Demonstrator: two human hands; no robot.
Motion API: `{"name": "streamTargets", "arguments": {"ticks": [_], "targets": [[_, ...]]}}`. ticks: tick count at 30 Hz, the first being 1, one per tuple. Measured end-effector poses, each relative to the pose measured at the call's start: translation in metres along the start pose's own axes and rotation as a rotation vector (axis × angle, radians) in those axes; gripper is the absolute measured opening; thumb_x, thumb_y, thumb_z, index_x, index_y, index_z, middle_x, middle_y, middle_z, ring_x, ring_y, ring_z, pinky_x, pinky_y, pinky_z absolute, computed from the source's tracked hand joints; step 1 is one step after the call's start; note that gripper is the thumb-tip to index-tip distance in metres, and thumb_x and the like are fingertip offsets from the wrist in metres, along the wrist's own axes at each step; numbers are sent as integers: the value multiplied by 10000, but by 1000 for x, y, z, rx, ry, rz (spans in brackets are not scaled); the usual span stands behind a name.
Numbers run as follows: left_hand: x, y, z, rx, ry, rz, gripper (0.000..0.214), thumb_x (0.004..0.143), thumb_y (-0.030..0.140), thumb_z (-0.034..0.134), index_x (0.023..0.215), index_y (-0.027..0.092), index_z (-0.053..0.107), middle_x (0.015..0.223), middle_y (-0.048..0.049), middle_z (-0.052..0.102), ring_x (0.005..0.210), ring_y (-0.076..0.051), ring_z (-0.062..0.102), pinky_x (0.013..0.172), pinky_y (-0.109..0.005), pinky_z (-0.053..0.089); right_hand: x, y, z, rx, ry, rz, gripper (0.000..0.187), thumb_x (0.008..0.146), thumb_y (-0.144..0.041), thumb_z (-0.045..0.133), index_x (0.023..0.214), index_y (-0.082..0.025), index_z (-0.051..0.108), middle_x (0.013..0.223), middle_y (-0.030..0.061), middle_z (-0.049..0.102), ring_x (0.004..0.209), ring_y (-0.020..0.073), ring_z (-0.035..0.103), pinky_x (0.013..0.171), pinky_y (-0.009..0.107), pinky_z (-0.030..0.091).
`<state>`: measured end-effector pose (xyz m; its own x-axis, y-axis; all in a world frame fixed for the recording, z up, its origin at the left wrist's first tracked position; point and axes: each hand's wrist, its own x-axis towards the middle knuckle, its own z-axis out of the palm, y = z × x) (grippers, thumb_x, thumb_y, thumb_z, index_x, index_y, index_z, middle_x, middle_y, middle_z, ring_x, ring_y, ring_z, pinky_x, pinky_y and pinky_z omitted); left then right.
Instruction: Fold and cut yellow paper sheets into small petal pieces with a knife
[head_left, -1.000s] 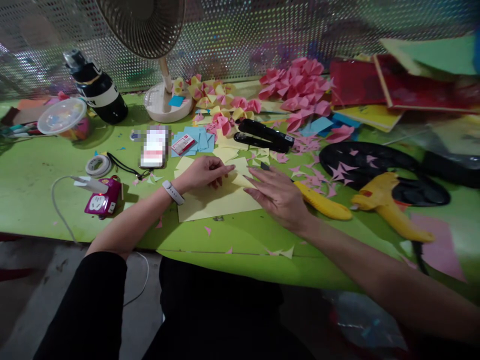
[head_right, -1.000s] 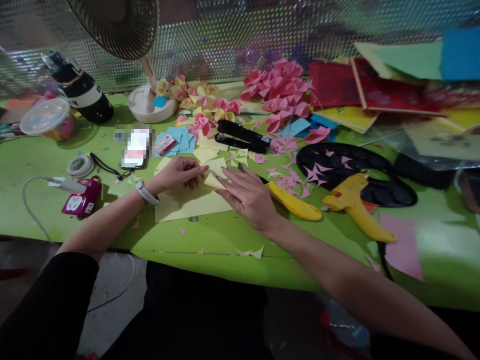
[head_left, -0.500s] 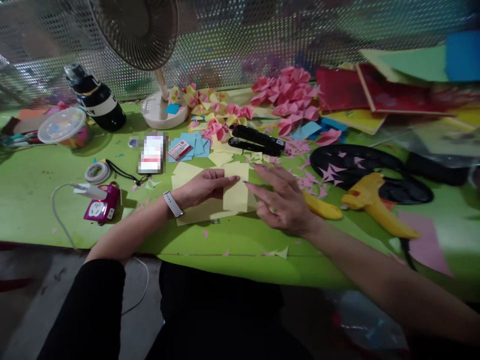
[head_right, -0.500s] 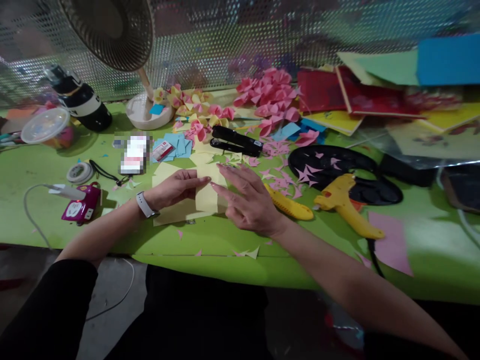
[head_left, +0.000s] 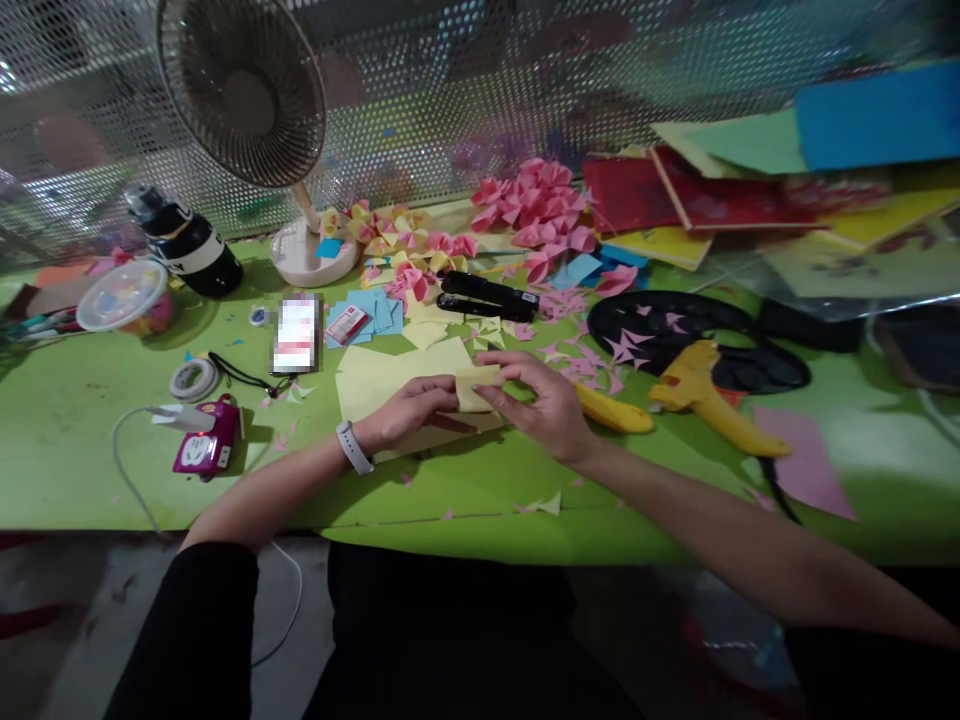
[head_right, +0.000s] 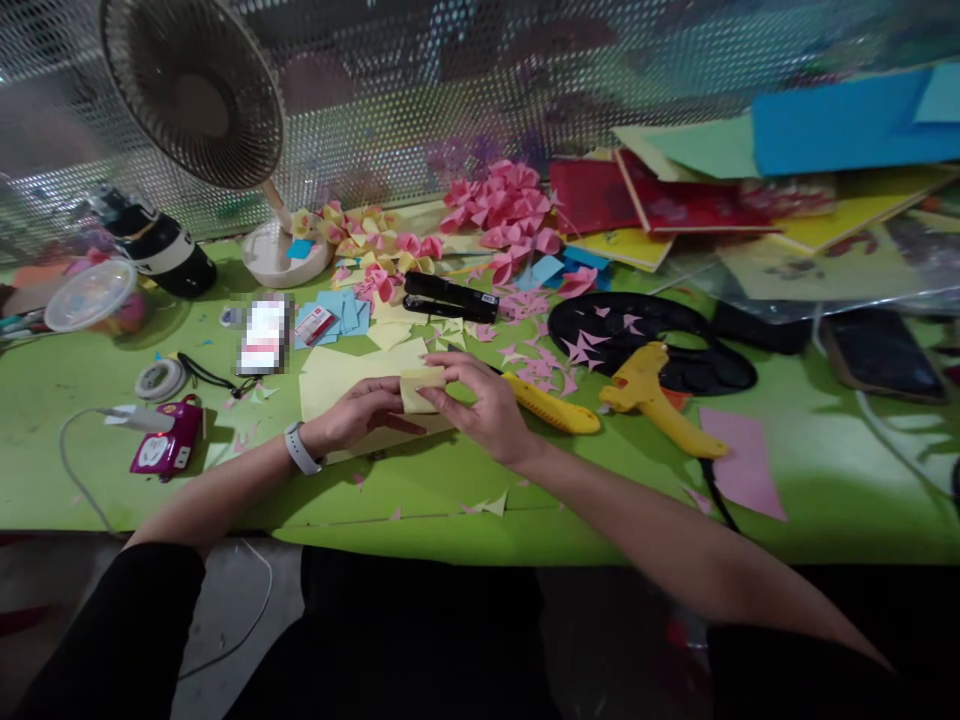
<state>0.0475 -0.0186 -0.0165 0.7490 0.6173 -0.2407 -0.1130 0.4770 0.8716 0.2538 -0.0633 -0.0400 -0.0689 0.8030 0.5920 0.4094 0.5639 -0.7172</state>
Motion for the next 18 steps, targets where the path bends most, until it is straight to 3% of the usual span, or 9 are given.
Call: {"name": "streamTargets", "arguments": {"ticks": [3, 7, 14, 18], "targets": [[-1, 1, 1, -14, 16, -3, 348, 756, 380, 833, 979, 122, 762, 1036, -88, 730, 948, -207, 691, 896, -417, 603, 0, -2, 1, 87, -23, 60, 198, 916, -411, 719, 858, -231, 659, 1091, 78, 758, 1016, 237, 715, 891, 432, 603], [-1, -3, 4, 74, 18, -9, 417, 685, 322, 915, 1007, 114, 752, 990, -78, 767, 867, -158, 723, 899, -352, 583, -1, -6, 2, 181, -73, 157, 214, 910, -448, 714, 891, -245, 650, 886, 46, 730, 860, 223, 706, 788, 402, 611], [-1, -5, 9, 106, 94, -26, 444, 666, 407, 917, 906, 87, 726, 917, -90, 782, 890, -185, 755, 879, -349, 590, 1, -9, 1, 352, -28, 387, 441, 834, -475, 786, 1153, -234, 601, 1124, 96, 718, 1037, 242, 696, 888, 418, 595], [-1, -2, 8, 84, 77, -52, 488, 663, 406, 918, 957, 77, 708, 931, -102, 784, 926, -206, 762, 892, -365, 584, 5, -13, -4, 413, -120, 496, 350, 842, -513, 757, 998, -213, 669, 930, 62, 729, 796, 193, 691, 656, 331, 589]]}}
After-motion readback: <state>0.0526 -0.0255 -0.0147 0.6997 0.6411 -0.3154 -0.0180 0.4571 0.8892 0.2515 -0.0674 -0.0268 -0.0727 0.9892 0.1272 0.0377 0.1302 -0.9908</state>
